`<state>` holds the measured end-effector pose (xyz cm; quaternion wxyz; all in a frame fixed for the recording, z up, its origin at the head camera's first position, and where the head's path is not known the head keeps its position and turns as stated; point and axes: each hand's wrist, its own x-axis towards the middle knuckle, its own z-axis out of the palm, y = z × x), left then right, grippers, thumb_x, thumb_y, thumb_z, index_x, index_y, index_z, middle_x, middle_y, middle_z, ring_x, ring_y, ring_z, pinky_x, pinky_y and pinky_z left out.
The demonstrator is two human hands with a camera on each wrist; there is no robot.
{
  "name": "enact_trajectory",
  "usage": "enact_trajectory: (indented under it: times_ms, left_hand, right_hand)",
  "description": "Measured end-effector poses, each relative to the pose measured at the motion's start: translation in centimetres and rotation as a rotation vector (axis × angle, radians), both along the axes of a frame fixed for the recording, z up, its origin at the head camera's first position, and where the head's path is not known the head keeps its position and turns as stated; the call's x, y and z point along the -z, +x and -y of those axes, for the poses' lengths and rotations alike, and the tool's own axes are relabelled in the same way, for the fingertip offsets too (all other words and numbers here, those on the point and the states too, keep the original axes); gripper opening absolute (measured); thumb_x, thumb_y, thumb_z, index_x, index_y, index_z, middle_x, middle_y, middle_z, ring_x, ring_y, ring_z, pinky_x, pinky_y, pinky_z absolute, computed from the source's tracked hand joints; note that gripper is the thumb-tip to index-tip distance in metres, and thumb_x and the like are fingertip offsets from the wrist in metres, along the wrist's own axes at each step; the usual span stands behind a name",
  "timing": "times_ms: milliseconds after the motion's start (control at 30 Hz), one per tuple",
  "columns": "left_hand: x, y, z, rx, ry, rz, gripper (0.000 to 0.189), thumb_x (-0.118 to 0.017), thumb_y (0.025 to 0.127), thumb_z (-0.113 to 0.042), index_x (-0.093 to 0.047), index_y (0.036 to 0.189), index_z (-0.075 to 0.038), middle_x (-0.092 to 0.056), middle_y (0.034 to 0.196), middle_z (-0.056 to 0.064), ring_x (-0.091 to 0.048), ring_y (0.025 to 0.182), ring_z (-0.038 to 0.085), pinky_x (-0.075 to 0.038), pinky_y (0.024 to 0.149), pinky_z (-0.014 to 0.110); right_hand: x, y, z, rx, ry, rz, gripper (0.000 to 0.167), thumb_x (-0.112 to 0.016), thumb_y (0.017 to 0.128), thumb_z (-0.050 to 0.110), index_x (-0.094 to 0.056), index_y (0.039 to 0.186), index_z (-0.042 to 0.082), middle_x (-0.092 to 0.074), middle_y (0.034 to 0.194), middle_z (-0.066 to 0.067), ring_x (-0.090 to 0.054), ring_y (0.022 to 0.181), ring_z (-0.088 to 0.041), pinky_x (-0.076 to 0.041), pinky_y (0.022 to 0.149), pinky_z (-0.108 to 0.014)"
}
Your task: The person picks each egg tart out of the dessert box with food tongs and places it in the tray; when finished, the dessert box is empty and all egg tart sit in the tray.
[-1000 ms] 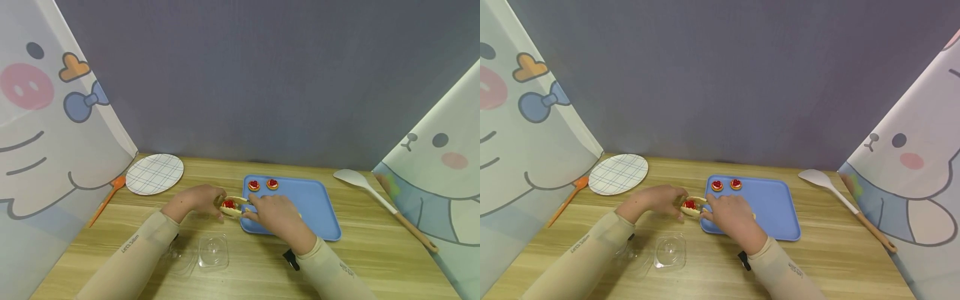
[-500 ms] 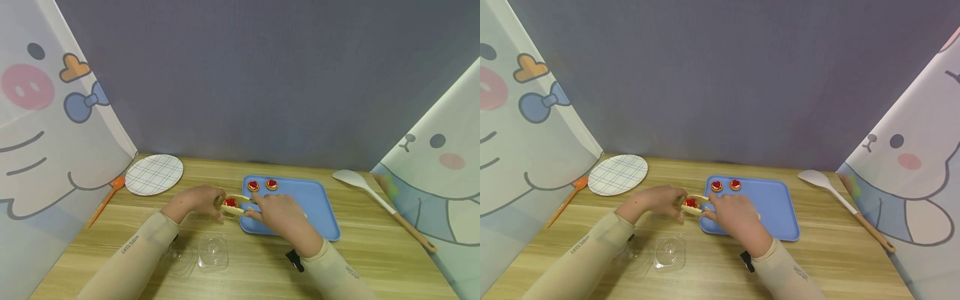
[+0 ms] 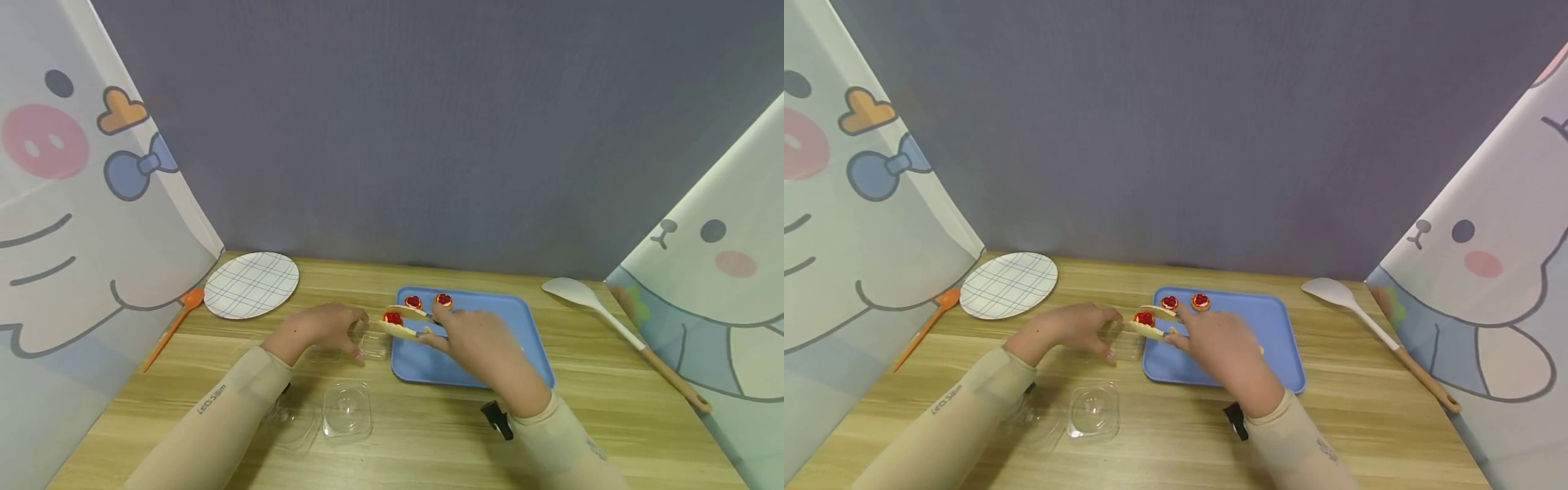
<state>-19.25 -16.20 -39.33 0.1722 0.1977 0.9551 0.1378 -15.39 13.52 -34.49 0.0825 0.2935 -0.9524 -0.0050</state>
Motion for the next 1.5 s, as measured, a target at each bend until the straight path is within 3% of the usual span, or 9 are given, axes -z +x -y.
enact_trajectory:
  times_ms: [133,367,667,1000,1500]
  left_hand:
    - [-0.1,0.1,0.0,0.004,-0.002,0.003,0.081,-0.093,0.079,-0.045,-0.061,0.145,-0.011,-0.071,0.135,0.013,-0.067,0.127,0.032,-0.054,0.112,0.05]
    - [-0.4,0.1,0.0,-0.007,-0.012,0.003,0.081,-0.093,0.078,-0.045,-0.06,0.145,-0.012,-0.071,0.137,0.015,-0.066,0.129,0.033,-0.053,0.114,0.05]
    - [-0.1,-0.1,0.0,0.014,-0.004,-0.028,0.077,-0.095,0.076,-0.044,-0.064,0.138,-0.012,-0.074,0.122,0.008,-0.07,0.117,0.027,-0.056,0.107,0.046]
    - [0.0,0.0,0.0,0.016,0.003,-0.029,0.079,-0.095,0.075,-0.044,-0.064,0.14,-0.011,-0.074,0.123,0.01,-0.07,0.118,0.028,-0.055,0.109,0.047]
    - [-0.1,0.1,0.1,0.005,0.014,-0.027,0.078,-0.095,0.075,-0.043,-0.064,0.139,-0.011,-0.074,0.121,0.01,-0.069,0.115,0.027,-0.055,0.108,0.048]
  right_hand:
    - [0.1,-0.4,-0.8,0.018,0.0,-0.019,0.055,-0.067,0.095,0.065,-0.064,0.125,0.018,-0.055,0.06,0.002,-0.046,0.049,-0.012,-0.036,0.044,-0.028]
    - [0.5,-1.0,-1.8,0.012,-0.03,-0.065,0.049,-0.072,0.093,0.062,-0.059,0.101,0.016,-0.035,0.053,0.005,-0.033,0.046,-0.011,-0.023,0.043,-0.026]
    - [0.8,-1.5,-2.8,0.056,0.019,-0.025,0.045,-0.07,0.097,0.059,-0.061,0.106,0.015,-0.044,0.054,0.004,-0.044,0.049,-0.012,-0.035,0.045,-0.03]
    - [1.3,-1.9,-3.4,0.098,0.051,0.037,0.046,-0.067,0.1,0.057,-0.06,0.107,0.012,-0.047,0.055,0.001,-0.049,0.052,-0.015,-0.041,0.048,-0.033]
    - [1.9,-2.4,-3.5,0.157,0.072,0.04,0.046,-0.069,0.1,0.055,-0.062,0.113,0.011,-0.046,0.055,0.0,-0.048,0.051,-0.018,-0.035,0.046,-0.032]
